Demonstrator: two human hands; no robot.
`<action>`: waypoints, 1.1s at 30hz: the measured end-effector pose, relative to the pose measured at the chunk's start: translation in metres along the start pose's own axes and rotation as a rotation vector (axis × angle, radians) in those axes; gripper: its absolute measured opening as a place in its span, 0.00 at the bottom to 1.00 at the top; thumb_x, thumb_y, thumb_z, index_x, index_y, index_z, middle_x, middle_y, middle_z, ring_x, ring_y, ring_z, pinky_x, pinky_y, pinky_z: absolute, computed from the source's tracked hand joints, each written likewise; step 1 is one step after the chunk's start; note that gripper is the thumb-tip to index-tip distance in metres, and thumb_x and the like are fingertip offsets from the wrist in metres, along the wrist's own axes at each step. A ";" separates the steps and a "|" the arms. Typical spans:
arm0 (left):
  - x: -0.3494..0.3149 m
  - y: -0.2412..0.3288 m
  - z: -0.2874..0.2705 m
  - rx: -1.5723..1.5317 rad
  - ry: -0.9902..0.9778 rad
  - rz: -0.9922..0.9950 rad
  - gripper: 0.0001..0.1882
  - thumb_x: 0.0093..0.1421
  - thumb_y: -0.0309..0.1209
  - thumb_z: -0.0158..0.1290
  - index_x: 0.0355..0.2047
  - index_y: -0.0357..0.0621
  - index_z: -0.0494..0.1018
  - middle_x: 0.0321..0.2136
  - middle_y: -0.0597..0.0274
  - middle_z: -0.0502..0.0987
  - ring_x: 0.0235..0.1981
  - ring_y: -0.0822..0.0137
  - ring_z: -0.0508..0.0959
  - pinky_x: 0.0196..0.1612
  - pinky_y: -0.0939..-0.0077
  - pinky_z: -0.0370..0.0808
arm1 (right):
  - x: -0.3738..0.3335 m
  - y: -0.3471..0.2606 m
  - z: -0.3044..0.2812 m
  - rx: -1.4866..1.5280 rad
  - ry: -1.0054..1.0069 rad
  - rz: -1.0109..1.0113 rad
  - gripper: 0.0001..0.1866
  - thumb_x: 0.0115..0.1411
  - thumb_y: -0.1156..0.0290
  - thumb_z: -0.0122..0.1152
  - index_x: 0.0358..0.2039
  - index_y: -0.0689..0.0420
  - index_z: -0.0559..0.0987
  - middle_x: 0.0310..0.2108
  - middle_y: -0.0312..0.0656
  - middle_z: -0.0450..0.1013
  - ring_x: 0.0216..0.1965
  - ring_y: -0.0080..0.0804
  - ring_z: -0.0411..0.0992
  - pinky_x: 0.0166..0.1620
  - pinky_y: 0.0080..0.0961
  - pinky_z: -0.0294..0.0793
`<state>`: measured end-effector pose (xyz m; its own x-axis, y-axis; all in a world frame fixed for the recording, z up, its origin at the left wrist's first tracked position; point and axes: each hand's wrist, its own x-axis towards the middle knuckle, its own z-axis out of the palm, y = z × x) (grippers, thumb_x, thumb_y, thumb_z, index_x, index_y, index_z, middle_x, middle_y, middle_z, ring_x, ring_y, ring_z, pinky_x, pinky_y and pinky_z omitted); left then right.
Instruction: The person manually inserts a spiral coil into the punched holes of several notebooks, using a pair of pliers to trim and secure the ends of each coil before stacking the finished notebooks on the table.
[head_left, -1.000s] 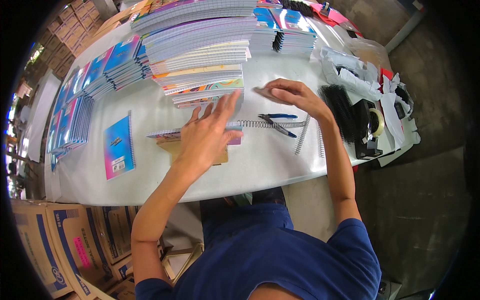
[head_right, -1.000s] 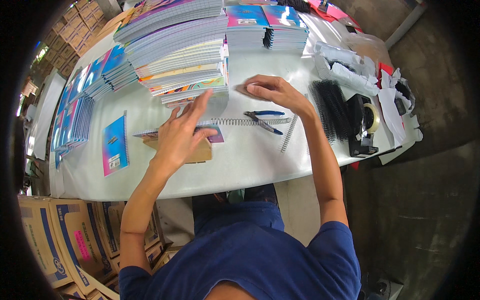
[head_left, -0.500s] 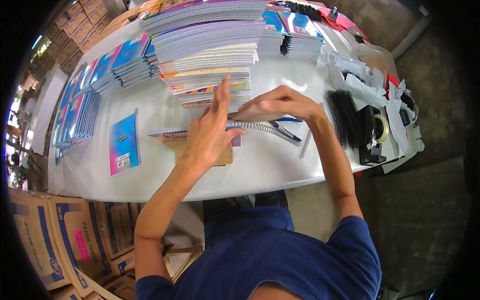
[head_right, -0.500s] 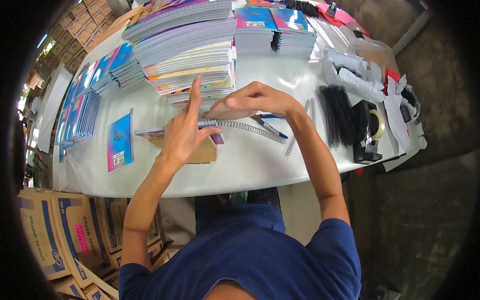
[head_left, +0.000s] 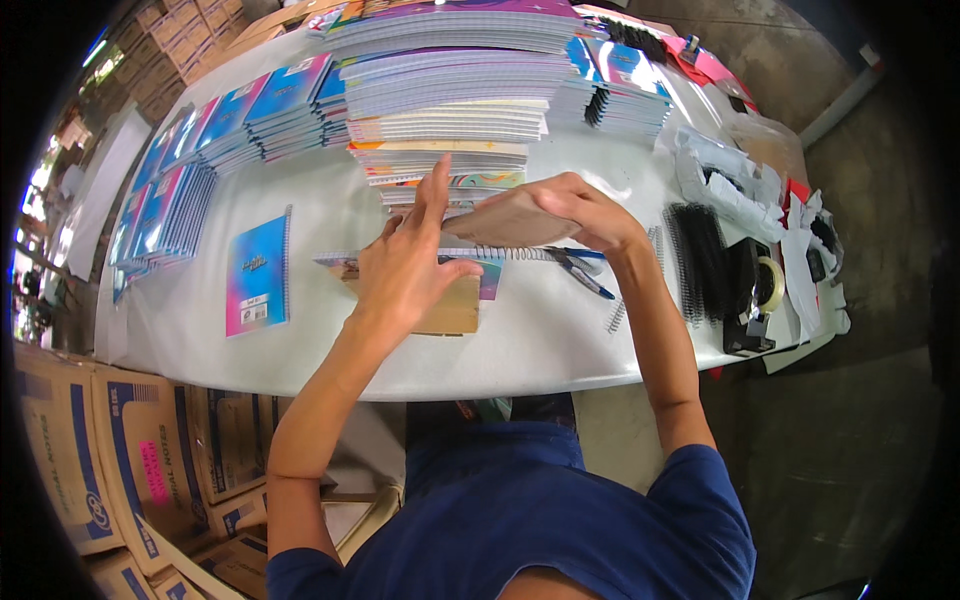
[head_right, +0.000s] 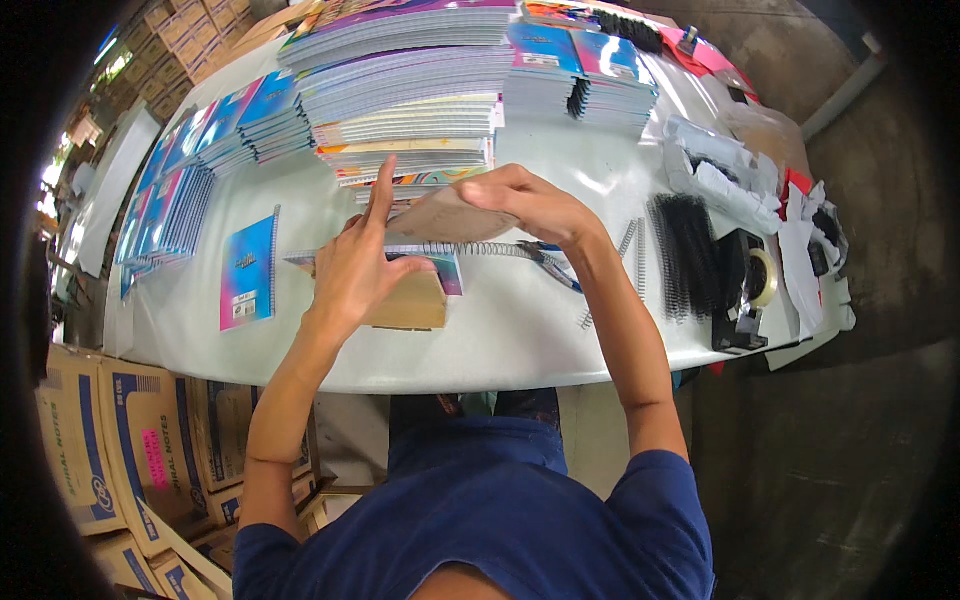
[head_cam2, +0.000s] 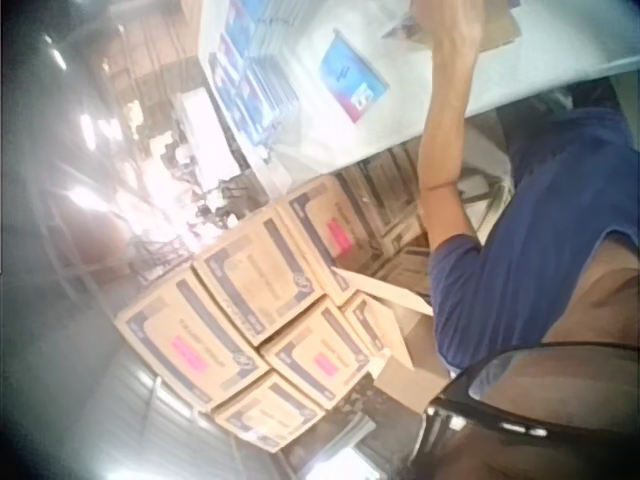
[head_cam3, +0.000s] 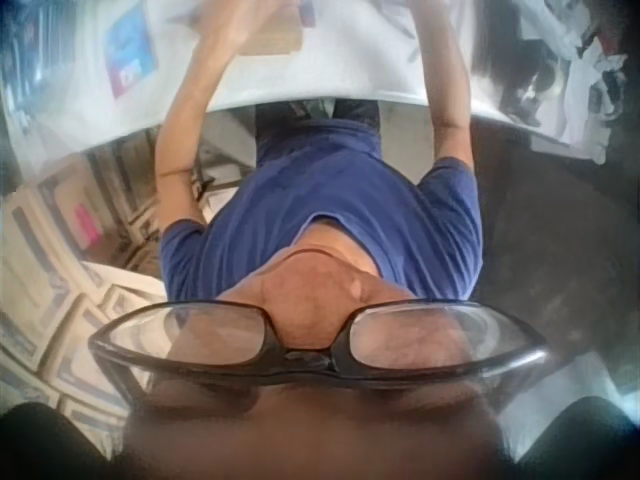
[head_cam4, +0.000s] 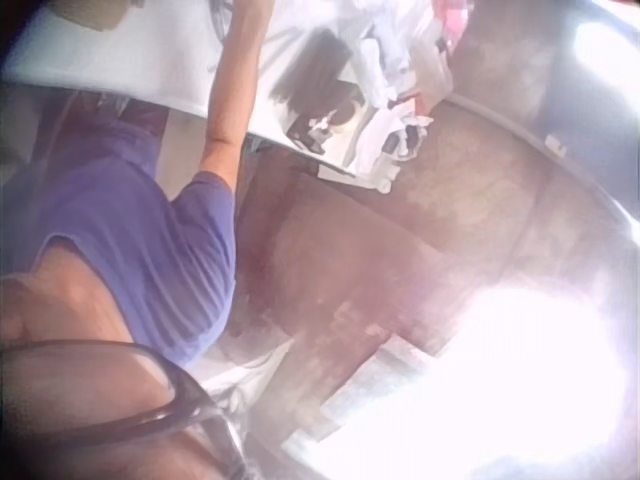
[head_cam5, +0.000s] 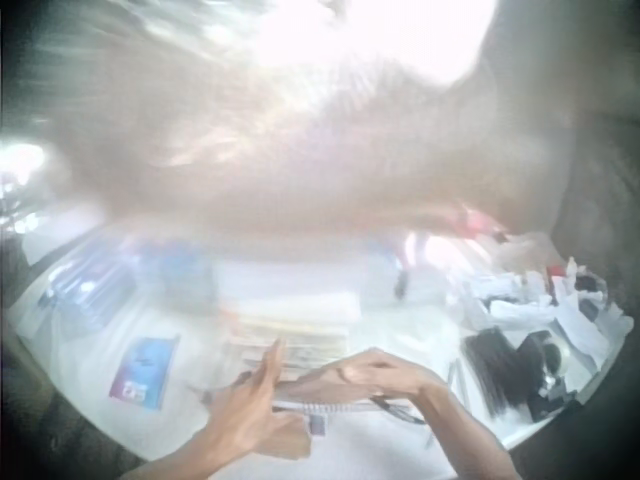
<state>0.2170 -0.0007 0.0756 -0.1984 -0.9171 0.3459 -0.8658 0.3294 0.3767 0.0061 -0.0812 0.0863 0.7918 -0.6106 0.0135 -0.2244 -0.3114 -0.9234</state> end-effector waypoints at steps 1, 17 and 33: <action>-0.001 -0.003 -0.001 0.003 -0.015 -0.007 0.67 0.37 0.44 0.70 0.69 0.62 0.35 0.49 0.50 0.76 0.47 0.45 0.77 0.40 0.56 0.76 | -0.001 -0.003 0.004 0.024 0.009 -0.035 0.26 0.58 0.48 0.61 0.45 0.59 0.82 0.42 0.46 0.78 0.45 0.33 0.73 0.50 0.28 0.71; -0.012 -0.027 -0.009 -0.021 0.050 -0.009 0.63 0.36 0.43 0.69 0.69 0.68 0.40 0.46 0.53 0.78 0.46 0.43 0.77 0.58 0.51 0.69 | 0.020 -0.004 0.010 0.089 -0.047 0.051 0.26 0.58 0.51 0.62 0.46 0.62 0.80 0.46 0.48 0.76 0.47 0.35 0.73 0.53 0.29 0.69; -0.019 -0.040 -0.020 0.055 0.069 -0.053 0.61 0.38 0.45 0.68 0.69 0.62 0.42 0.59 0.61 0.68 0.56 0.58 0.71 0.61 0.47 0.62 | 0.046 -0.002 0.016 0.119 -0.061 0.110 0.30 0.56 0.44 0.61 0.45 0.60 0.81 0.43 0.46 0.77 0.48 0.36 0.71 0.52 0.29 0.67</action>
<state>0.2648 0.0076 0.0706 -0.1213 -0.9144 0.3862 -0.8983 0.2667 0.3492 0.0519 -0.0968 0.0823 0.7999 -0.5899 -0.1099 -0.2453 -0.1542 -0.9571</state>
